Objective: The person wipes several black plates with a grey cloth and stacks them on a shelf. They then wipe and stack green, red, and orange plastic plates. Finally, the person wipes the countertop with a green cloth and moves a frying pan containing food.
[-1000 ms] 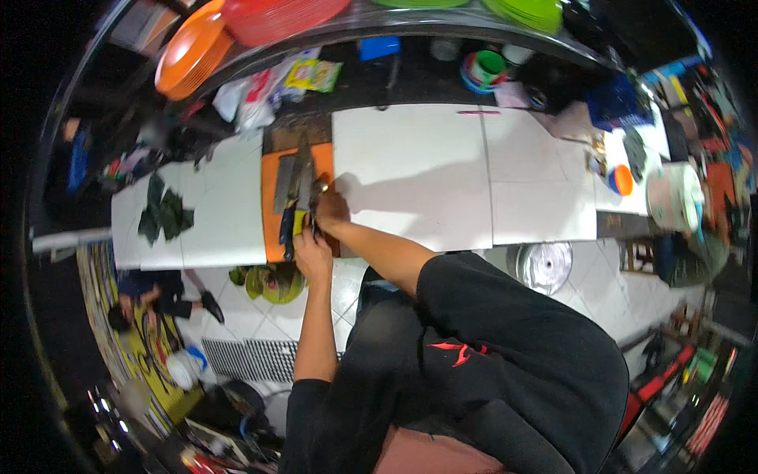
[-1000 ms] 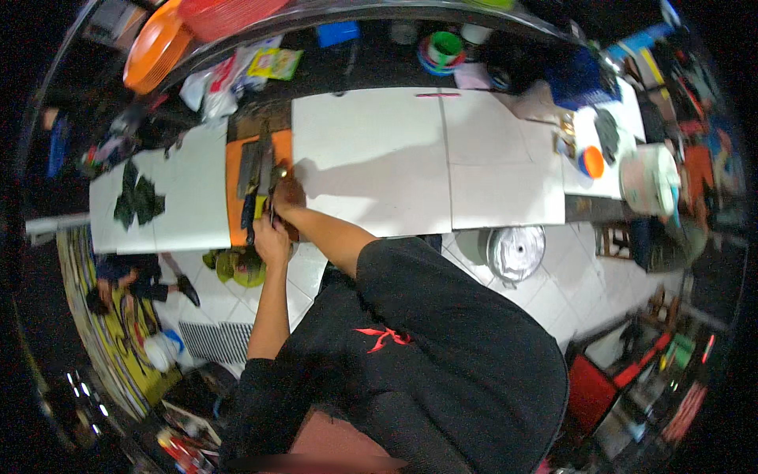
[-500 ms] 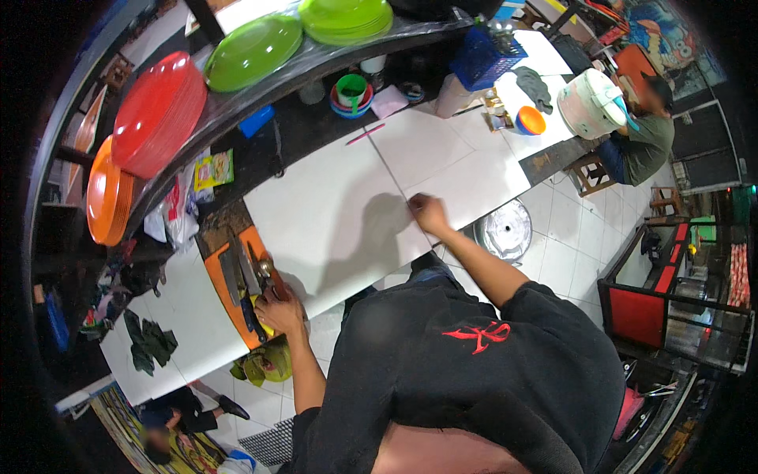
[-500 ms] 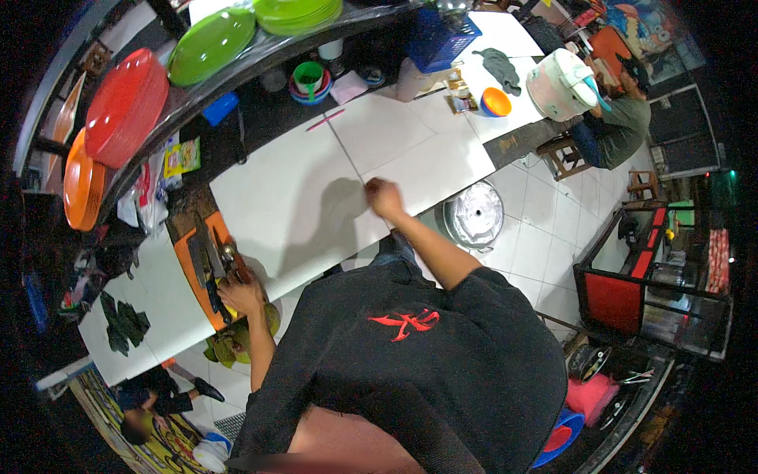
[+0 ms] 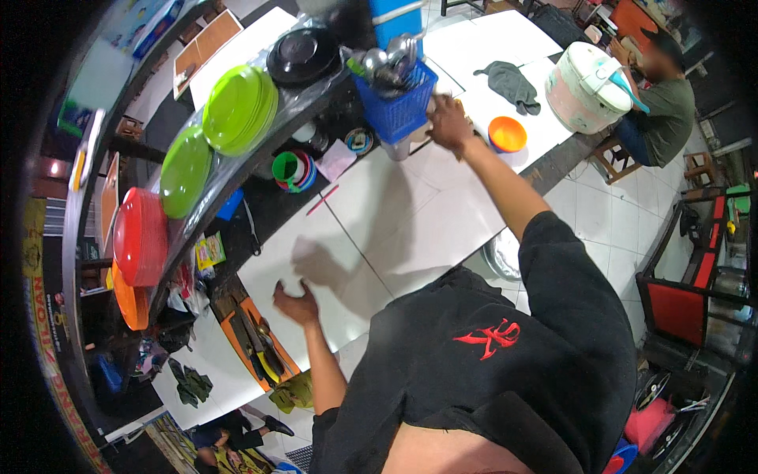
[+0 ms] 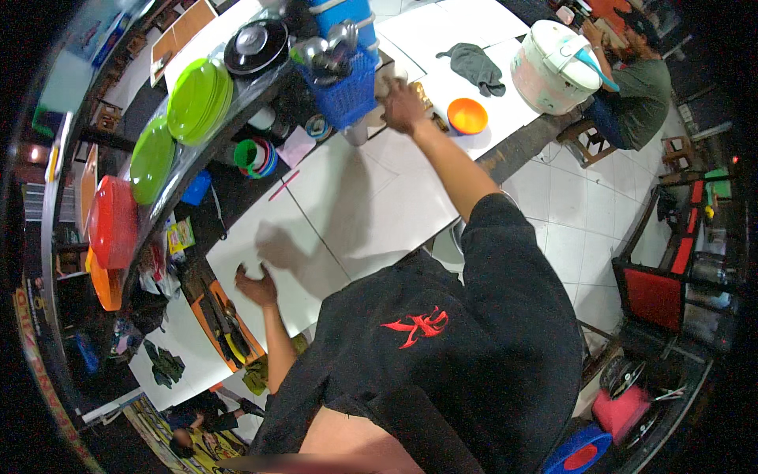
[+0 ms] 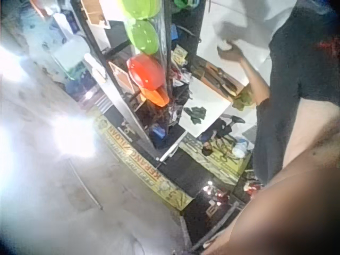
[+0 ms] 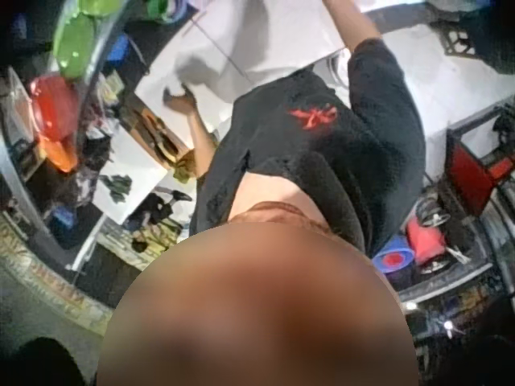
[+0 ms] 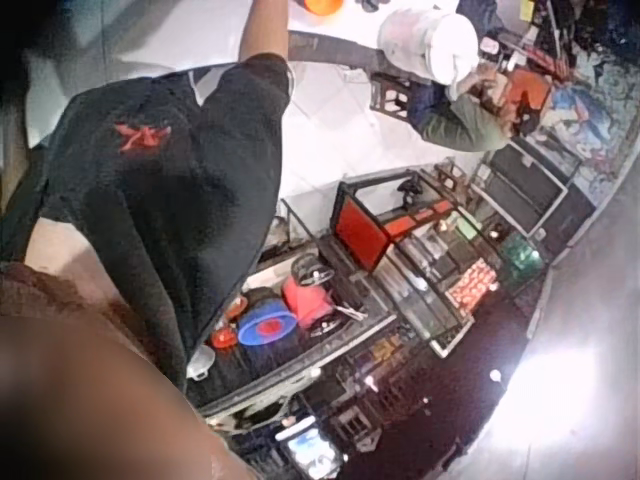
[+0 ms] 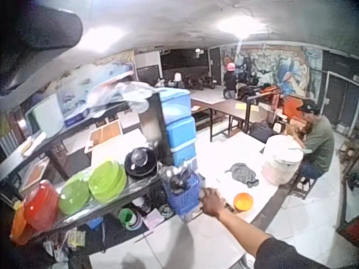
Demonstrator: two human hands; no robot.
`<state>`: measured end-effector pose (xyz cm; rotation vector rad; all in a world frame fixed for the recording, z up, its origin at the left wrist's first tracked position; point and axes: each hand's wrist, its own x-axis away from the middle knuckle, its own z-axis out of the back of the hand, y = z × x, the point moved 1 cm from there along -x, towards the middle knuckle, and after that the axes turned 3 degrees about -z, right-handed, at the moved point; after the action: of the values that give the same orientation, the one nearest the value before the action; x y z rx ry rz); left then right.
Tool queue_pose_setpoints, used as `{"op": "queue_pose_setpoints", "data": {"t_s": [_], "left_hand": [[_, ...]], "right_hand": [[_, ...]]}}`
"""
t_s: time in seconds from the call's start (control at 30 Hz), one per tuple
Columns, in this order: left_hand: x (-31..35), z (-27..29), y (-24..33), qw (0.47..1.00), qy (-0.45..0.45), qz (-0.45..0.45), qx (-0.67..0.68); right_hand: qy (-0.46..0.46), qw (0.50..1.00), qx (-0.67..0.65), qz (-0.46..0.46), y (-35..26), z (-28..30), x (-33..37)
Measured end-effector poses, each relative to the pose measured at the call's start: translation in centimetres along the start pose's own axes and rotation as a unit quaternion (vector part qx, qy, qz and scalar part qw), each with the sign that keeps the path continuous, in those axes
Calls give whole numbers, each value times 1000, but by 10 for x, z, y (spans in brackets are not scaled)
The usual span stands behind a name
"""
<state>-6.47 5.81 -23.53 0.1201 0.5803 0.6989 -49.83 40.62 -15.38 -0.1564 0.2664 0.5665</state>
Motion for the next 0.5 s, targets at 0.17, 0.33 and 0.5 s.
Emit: {"op": "queue_pose_setpoints", "data": {"t_s": [0.17,0.33,0.5], "left_hand": [[-55,-55,208,917,-226,-108,312],[-110,-96,327,905,-234,-109,338],[-122,-131,355,898,-173,-63,400]], "right_hand": [[95,984,-150,28,16,-29,16],[9,972,-222,71,13,-26,29],[-14,981,-180,76,14,-29,28]]}}
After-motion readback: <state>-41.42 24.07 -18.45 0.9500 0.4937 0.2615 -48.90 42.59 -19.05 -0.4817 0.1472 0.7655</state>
